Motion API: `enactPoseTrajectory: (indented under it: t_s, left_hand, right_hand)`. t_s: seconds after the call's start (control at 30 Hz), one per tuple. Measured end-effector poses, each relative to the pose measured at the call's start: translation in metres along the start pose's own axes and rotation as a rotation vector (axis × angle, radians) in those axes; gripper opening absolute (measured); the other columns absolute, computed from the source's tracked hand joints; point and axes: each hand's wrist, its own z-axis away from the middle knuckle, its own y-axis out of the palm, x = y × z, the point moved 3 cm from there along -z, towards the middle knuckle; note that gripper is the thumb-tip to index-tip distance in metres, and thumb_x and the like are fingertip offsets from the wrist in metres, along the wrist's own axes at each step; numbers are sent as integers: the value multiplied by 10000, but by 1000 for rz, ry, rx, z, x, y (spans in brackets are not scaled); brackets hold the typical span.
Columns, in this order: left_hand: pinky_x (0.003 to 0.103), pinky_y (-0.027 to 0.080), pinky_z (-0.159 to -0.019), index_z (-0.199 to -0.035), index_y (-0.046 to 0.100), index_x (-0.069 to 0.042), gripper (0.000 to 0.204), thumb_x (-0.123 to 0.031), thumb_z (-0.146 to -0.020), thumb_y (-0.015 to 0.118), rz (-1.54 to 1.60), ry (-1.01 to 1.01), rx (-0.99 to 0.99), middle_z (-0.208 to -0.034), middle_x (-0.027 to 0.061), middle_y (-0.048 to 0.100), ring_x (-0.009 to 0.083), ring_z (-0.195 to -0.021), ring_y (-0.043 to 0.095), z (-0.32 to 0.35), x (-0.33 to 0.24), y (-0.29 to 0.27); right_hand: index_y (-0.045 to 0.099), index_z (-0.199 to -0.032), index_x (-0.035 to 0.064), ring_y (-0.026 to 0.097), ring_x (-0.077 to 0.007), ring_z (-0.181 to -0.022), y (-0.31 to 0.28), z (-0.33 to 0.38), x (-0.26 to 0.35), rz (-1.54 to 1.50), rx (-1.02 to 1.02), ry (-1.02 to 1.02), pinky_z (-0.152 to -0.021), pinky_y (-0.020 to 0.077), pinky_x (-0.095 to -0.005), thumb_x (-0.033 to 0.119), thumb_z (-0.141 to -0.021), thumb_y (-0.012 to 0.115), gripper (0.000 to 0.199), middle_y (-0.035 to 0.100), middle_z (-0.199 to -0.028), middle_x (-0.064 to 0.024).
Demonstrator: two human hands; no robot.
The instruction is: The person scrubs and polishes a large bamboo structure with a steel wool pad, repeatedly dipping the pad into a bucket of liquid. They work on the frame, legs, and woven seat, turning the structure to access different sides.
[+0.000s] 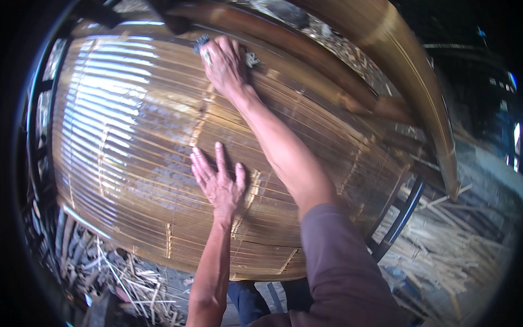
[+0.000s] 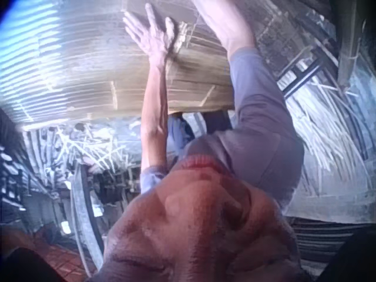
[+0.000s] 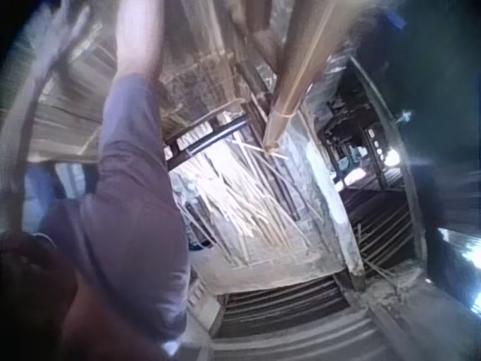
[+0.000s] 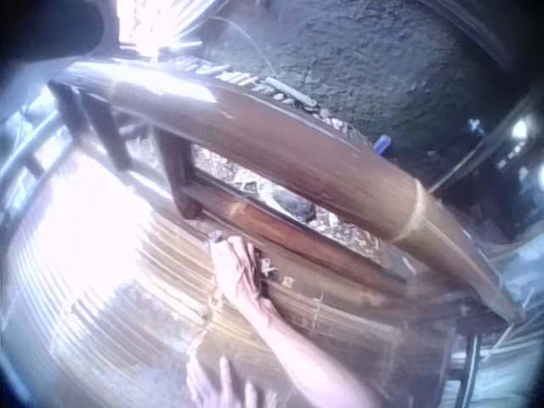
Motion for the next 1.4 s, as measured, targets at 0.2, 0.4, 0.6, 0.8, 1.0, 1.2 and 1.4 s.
enactPoseTrajectory:
  t_s: [0.2, 0.4, 0.6, 0.8, 1.0, 1.2, 1.4]
  left_hand:
    - [529, 71, -1190, -1548, 242, -205, 740, -453, -903, 505, -86, -15, 18, -1579, 299, 40, 448, -1470, 46, 0, -3, 4]
    - [524, 84, -1191, -1550, 239, -218, 678, -534, -963, 366, -188, 29, -62, -1584, 289, 40, 424, -1477, 53, 1, -3, 9]
    - [520, 133, -1183, -1531, 301, -197, 643, -539, -989, 345, -181, 167, -207, -1571, 282, 132, 428, -1457, 143, 2, -2, 10]
    - [534, 127, -1173, -1549, 239, -178, 661, -517, -992, 342, -258, 154, -182, -1563, 307, 123, 450, -1451, 135, 6, -3, 17]
    - [524, 111, -1174, -1533, 280, -136, 701, -574, -986, 282, -282, 107, -134, -1550, 332, 139, 453, -1453, 128, 6, -2, 18]
    - [550, 128, -1156, -1544, 252, -155, 700, -593, -998, 243, -314, 222, -228, -1541, 342, 157, 473, -1438, 158, 7, 3, 27]
    - [541, 130, -1151, -1534, 285, -155, 702, -599, -991, 247, -325, 176, -219, -1540, 335, 183, 458, -1438, 176, 9, 7, 23]
  right_hand:
    - [634, -1026, 82, 552, -325, -1006, -249, 216, -135, 443, 38, 799, -887, 432, -480, 72, -865, 615, 163, 602, -987, -158]
    - [511, -1105, 8, 483, -264, -948, -166, 146, -44, 121, 84, 523, -817, 408, -462, 193, -859, 622, 327, 505, -992, -136]
    - [590, -1101, 192, 501, -258, -955, -129, 155, -40, -219, 406, 362, -846, 384, -461, 139, -850, 668, 268, 538, -1009, -100]
    - [550, -1134, 68, 486, -287, -1017, -380, 301, -190, 760, -60, 1091, -873, 391, -504, 294, -876, 622, 350, 499, -1089, -147]
    - [561, -1058, 115, 454, -274, -941, -280, 261, -148, 615, -37, 652, -781, 335, -452, 219, -847, 628, 245, 477, -980, -121]
    - [538, -1170, 56, 519, -294, -1012, -442, 374, -229, 834, -101, 1213, -863, 416, -479, 355, -961, 509, 366, 525, -1094, -164]
    - [598, -964, 100, 447, -267, -956, -332, 304, -105, 246, -32, 823, -861, 361, -481, 193, -846, 645, 158, 497, -969, -132]
